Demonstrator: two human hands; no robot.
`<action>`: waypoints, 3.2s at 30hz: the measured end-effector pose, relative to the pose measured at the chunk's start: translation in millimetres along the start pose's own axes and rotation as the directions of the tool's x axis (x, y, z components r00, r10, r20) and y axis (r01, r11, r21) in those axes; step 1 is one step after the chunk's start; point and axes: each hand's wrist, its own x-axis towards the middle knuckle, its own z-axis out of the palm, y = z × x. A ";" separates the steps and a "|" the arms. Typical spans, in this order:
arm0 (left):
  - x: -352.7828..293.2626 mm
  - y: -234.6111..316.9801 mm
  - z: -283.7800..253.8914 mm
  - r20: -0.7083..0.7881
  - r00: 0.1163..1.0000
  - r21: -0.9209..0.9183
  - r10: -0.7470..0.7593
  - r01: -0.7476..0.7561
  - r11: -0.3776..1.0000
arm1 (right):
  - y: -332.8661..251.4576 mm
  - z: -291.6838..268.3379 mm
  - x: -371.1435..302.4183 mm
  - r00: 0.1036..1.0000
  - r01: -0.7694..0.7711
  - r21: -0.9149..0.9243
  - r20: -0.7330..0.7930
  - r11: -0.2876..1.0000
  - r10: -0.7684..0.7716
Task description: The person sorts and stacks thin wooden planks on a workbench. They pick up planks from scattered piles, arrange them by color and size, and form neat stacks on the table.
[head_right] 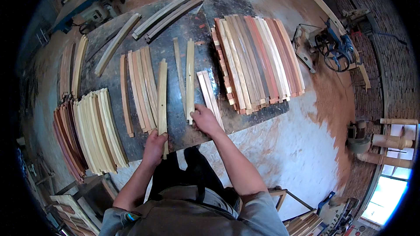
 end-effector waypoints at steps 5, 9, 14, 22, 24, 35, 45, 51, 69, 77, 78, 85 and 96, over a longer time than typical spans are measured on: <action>15.9 -26.6 9.2 -0.049 0.978 0.031 0.203 -0.201 0.979 | 32.3 22.7 -47.6 0.978 -0.155 0.572 0.206 0.805 0.042; 16.6 -40.5 15.9 -0.059 0.973 -0.067 0.223 -0.227 0.972 | 38.7 49.2 -73.1 0.979 -0.177 0.676 0.193 0.715 0.060; 2.2 -28.7 26.8 0.021 0.994 0.100 0.103 -0.105 0.990 | 57.0 68.4 -91.4 0.994 -0.071 0.575 0.108 0.815 0.011; -8.6 -11.9 34.5 0.137 0.990 0.129 0.022 -0.040 0.991 | 11.0 60.6 -114.2 0.995 0.083 0.044 -0.063 0.996 -0.080; -10.2 -6.5 32.7 0.159 0.987 0.159 0.000 -0.025 0.987 | 9.4 59.0 -115.1 0.984 0.171 -0.030 -0.039 0.985 -0.172; -39.0 -5.8 13.9 0.211 0.974 0.368 0.082 -0.157 0.916 | 14.1 56.1 -23.6 0.964 -0.242 0.908 0.264 0.342 -0.019; -65.8 -14.2 -49.8 -0.262 0.852 0.691 0.453 -0.163 0.705 | -38.7 147.2 -35.4 0.935 -0.132 0.701 0.322 0.701 -0.146; -77.4 -10.1 -140.7 -0.489 0.640 0.801 0.592 0.061 0.596 | -41.9 107.7 -36.2 0.979 0.133 0.206 0.122 0.969 -0.161; -53.0 -17.4 -163.9 -0.225 0.469 0.974 0.854 0.128 0.187 | 89.9 -5.5 -78.7 0.845 -0.056 -0.649 -0.435 0.758 -0.311; -14.4 7.1 -106.2 -0.082 0.652 0.961 0.754 -0.149 0.233 | 79.4 4.1 -74.8 0.880 -0.163 -0.626 -0.441 0.763 -0.174; -9.5 11.0 -99.9 -0.066 0.653 0.957 0.754 -0.172 0.233 | 82.0 2.5 -73.1 0.882 -0.125 -0.621 -0.426 0.774 -0.199; -6.5 12.8 -62.5 0.024 0.710 0.920 0.703 -0.291 0.262 | 65.6 5.4 -51.1 0.815 0.092 -0.592 -0.417 0.801 -0.402; -12.8 3.3 -78.1 -0.063 0.702 0.928 0.710 -0.220 0.300 | 18.4 19.9 -18.4 0.698 0.150 -0.728 -0.402 0.669 -0.593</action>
